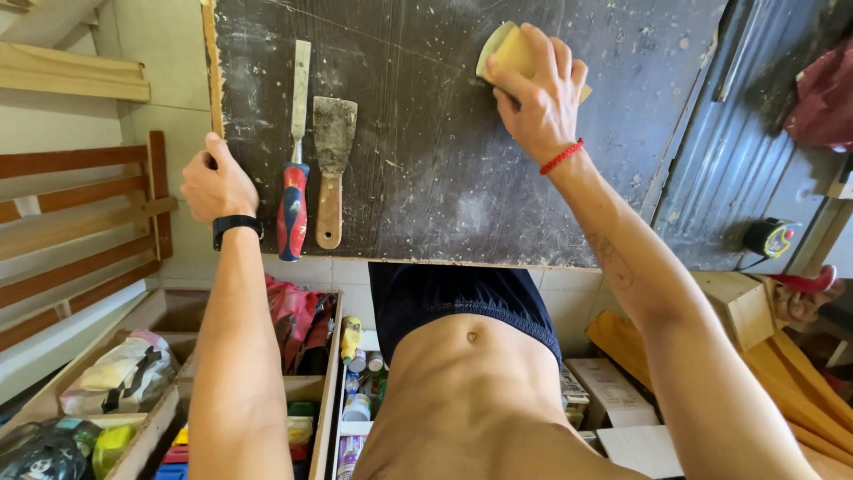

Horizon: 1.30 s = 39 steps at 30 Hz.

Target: Sanding a small wooden block and using a chisel to shape it on a workbench.

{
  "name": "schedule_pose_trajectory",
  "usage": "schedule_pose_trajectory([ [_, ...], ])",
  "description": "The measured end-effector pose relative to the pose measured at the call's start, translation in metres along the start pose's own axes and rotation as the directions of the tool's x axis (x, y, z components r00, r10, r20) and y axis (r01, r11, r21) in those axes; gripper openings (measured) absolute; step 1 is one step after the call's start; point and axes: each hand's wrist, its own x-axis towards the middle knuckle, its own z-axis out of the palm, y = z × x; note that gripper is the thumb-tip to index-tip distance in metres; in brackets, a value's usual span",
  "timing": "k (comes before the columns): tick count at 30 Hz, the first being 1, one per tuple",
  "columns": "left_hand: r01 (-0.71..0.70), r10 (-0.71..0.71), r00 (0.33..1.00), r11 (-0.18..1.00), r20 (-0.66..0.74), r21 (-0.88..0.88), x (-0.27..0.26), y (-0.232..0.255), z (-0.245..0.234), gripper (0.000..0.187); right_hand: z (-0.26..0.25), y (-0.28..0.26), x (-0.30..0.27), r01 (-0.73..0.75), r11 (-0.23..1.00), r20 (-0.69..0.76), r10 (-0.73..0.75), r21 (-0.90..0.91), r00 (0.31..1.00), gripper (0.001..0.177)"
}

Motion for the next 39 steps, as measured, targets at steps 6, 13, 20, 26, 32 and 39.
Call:
schedule_pose_trajectory([
  [6,-0.039,0.039,0.999,0.999,-0.017,-0.017,-0.001,0.003,-0.004,0.053,0.005,-0.002,-0.004,-0.022,1.000,-0.017,0.023,0.018,1.000,0.032],
  [13,-0.044,0.044,0.999,0.999,-0.031,-0.019,0.000,-0.002,0.001,0.056,-0.001,-0.002,-0.002,-0.089,0.994,0.024,0.087,0.060,0.996,0.035],
  [20,-0.026,0.026,1.000,1.000,-0.013,-0.011,0.000,-0.001,0.001,0.055,-0.004,-0.007,-0.007,-0.006,0.998,0.045,0.003,0.060,0.999,0.038],
  [26,-0.041,0.041,0.999,0.999,-0.016,-0.020,-0.002,0.002,-0.001,0.054,-0.005,0.001,-0.013,0.005,1.000,0.036,-0.006,0.019,0.999,0.036],
  [32,-0.065,0.064,0.997,0.998,-0.032,-0.026,0.000,-0.002,0.002,0.054,-0.004,0.001,-0.007,0.088,0.996,0.070,-0.087,-0.021,0.994,0.040],
  [39,-0.021,0.021,1.000,1.000,-0.010,-0.011,0.000,0.001,0.001,0.053,-0.011,0.020,-0.012,0.111,0.994,0.091,-0.110,-0.013,0.990,0.039],
])
